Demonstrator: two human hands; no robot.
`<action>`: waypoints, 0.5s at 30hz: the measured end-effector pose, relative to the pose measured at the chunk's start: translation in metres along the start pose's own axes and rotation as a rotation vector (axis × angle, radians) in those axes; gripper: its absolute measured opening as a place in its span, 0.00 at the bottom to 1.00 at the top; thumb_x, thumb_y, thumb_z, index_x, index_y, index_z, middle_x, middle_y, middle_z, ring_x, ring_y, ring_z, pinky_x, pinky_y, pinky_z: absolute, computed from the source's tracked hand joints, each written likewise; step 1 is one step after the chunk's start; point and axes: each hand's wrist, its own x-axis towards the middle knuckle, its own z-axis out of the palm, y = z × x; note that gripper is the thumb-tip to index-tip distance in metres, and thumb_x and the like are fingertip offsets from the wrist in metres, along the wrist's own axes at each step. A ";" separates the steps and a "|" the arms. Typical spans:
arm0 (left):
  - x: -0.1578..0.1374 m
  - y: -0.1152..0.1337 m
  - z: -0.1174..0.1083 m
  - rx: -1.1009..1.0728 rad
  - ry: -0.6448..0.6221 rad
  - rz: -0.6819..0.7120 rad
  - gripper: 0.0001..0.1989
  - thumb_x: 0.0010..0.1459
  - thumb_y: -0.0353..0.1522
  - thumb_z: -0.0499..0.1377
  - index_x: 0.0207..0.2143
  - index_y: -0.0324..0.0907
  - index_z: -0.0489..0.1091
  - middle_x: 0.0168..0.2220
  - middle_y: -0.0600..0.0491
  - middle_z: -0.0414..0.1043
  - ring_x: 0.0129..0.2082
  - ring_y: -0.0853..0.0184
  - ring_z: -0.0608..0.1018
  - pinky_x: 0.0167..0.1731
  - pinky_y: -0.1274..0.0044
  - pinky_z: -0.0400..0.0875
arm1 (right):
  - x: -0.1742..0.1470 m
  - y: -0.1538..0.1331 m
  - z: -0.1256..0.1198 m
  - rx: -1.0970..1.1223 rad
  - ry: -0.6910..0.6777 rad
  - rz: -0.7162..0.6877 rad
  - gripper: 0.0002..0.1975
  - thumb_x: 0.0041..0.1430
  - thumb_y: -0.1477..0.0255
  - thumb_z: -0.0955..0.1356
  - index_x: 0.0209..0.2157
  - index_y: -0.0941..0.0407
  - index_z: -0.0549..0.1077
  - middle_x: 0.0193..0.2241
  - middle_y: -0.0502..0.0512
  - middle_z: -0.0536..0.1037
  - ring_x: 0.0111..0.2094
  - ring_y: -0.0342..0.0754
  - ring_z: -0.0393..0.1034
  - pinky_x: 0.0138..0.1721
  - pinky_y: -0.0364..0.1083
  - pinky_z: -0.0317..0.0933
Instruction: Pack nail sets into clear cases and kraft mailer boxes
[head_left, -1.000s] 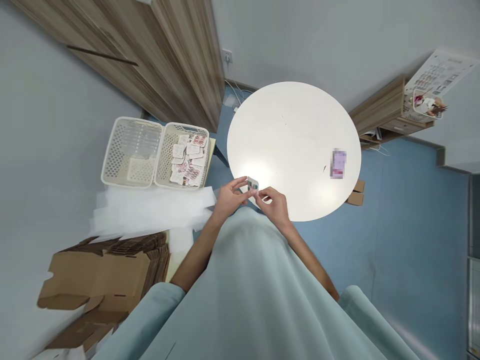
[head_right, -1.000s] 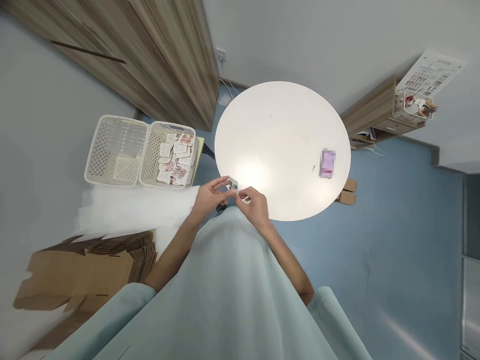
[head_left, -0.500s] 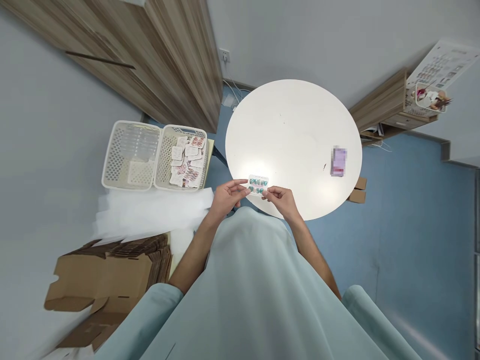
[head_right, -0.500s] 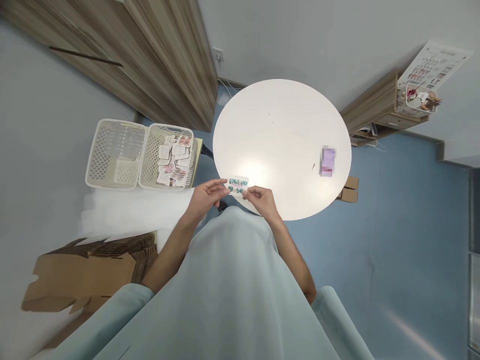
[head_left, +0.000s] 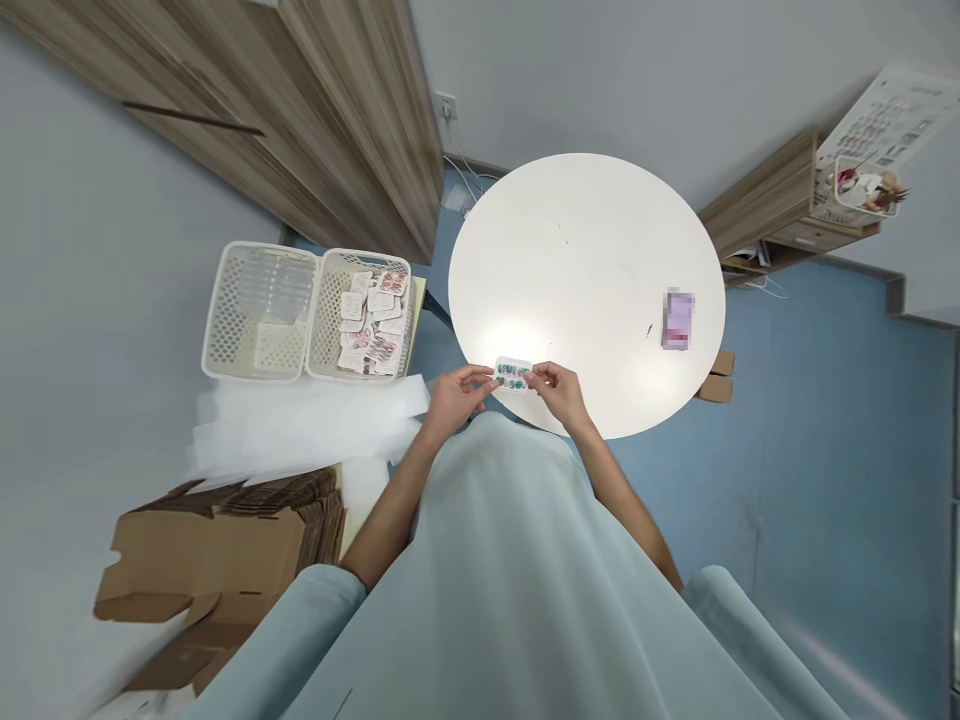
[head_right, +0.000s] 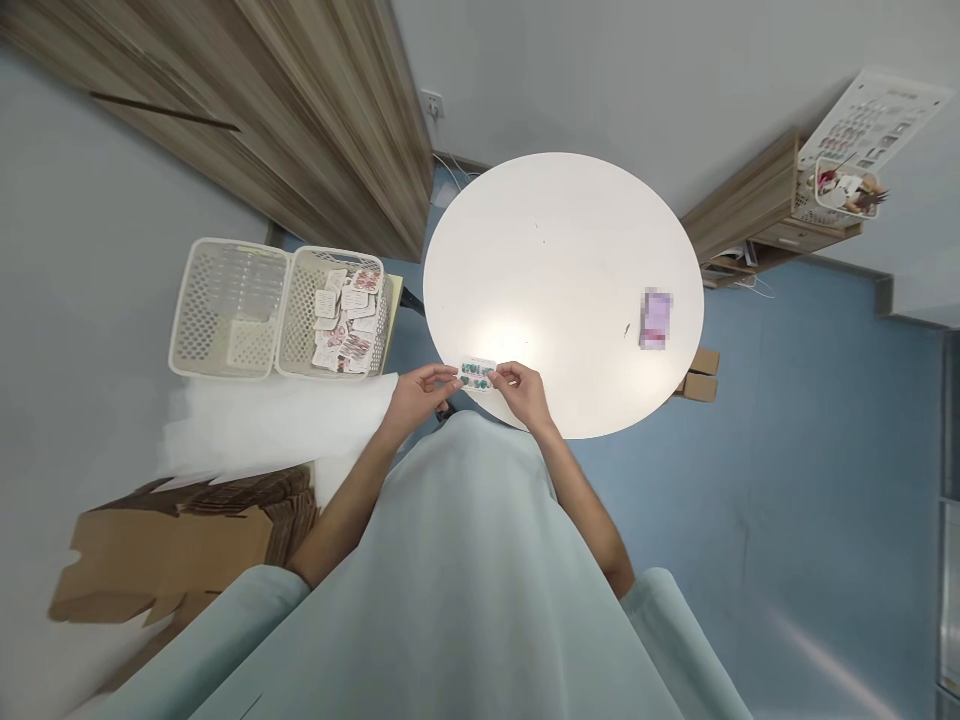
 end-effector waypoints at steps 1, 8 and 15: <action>0.004 -0.008 0.000 0.033 0.022 0.000 0.25 0.53 0.50 0.70 0.44 0.42 0.80 0.41 0.47 0.83 0.21 0.70 0.75 0.24 0.75 0.73 | 0.007 0.010 0.004 -0.011 0.000 0.010 0.20 0.57 0.50 0.75 0.35 0.53 0.78 0.31 0.53 0.81 0.34 0.50 0.77 0.38 0.48 0.70; 0.046 -0.068 -0.004 0.291 0.002 -0.104 0.21 0.58 0.41 0.63 0.51 0.41 0.80 0.45 0.48 0.84 0.26 0.65 0.80 0.35 0.72 0.76 | 0.058 0.071 0.040 -0.143 -0.030 0.212 0.11 0.58 0.61 0.74 0.29 0.54 0.76 0.26 0.51 0.81 0.32 0.50 0.79 0.41 0.48 0.72; 0.066 -0.092 -0.001 0.434 0.005 -0.102 0.22 0.59 0.34 0.63 0.56 0.40 0.77 0.51 0.43 0.83 0.45 0.55 0.83 0.49 0.67 0.76 | 0.071 0.083 0.049 -0.365 0.000 0.274 0.07 0.62 0.70 0.71 0.39 0.55 0.81 0.34 0.55 0.85 0.38 0.51 0.81 0.47 0.49 0.71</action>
